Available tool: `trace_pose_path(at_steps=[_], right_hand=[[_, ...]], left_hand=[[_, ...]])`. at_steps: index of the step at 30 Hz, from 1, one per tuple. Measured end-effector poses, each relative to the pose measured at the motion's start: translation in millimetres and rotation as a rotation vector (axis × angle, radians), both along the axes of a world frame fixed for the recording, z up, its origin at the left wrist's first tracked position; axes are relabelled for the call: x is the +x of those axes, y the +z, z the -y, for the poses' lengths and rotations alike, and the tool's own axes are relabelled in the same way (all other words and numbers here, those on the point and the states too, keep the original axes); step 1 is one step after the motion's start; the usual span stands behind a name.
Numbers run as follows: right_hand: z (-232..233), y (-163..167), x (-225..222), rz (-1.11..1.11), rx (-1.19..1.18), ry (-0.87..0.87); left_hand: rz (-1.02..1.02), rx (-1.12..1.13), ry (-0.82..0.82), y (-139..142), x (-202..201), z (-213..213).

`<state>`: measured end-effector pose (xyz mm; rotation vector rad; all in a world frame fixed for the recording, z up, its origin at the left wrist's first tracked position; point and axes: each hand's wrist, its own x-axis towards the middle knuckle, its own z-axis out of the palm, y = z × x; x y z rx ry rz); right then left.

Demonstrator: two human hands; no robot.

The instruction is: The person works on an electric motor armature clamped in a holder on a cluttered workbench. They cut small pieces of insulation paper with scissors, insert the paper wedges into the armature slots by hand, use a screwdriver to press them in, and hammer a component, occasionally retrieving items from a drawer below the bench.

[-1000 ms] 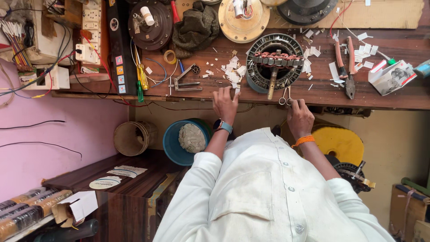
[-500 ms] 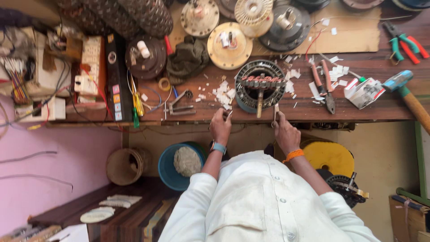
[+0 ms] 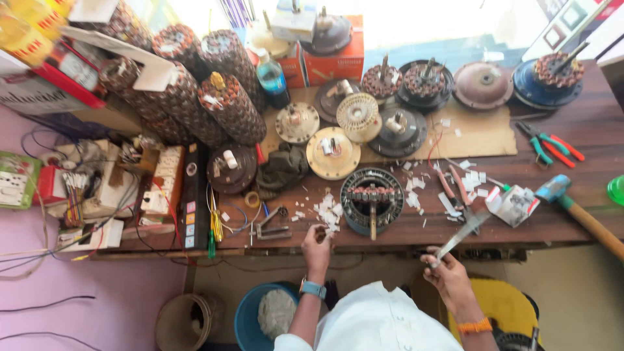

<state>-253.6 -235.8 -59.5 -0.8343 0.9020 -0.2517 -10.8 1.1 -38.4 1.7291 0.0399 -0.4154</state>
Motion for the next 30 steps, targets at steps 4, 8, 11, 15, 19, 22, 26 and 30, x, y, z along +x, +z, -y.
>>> trace_pose_path(at_steps=[4, 8, 11, 15, 19, 22, 26, 30], right_hand=[[-19, 76, 22, 0.132, -0.125, 0.108], [-49, 143, 78, 0.328, -0.388, 0.251], [-60, 173, 100, 0.358, -0.416, 0.301], [-64, 183, 107, 0.354, -0.348, 0.364], [-59, 172, 103, 0.278, -0.275, 0.442], [-52, 162, 103, 0.254, -0.275, 0.483], [-56, 152, 98, 0.254, -0.350, 0.486], [-65, 148, 93, 0.198, -0.576, 0.465]], left_hand=[[-0.165, -0.467, -0.058, 50, -6, 13], [-0.076, -0.710, -0.395, 103, -20, 23], [0.019, -0.727, -0.484, 130, -27, 25], [0.009, -0.709, -0.535, 138, -29, 17], [0.009, -0.642, -0.547, 125, -35, 10], [-0.004, -0.525, -0.549, 119, -41, 13], [0.047, -0.457, -0.533, 128, -47, 16], [0.517, -0.315, -0.544, 149, -49, 15]])
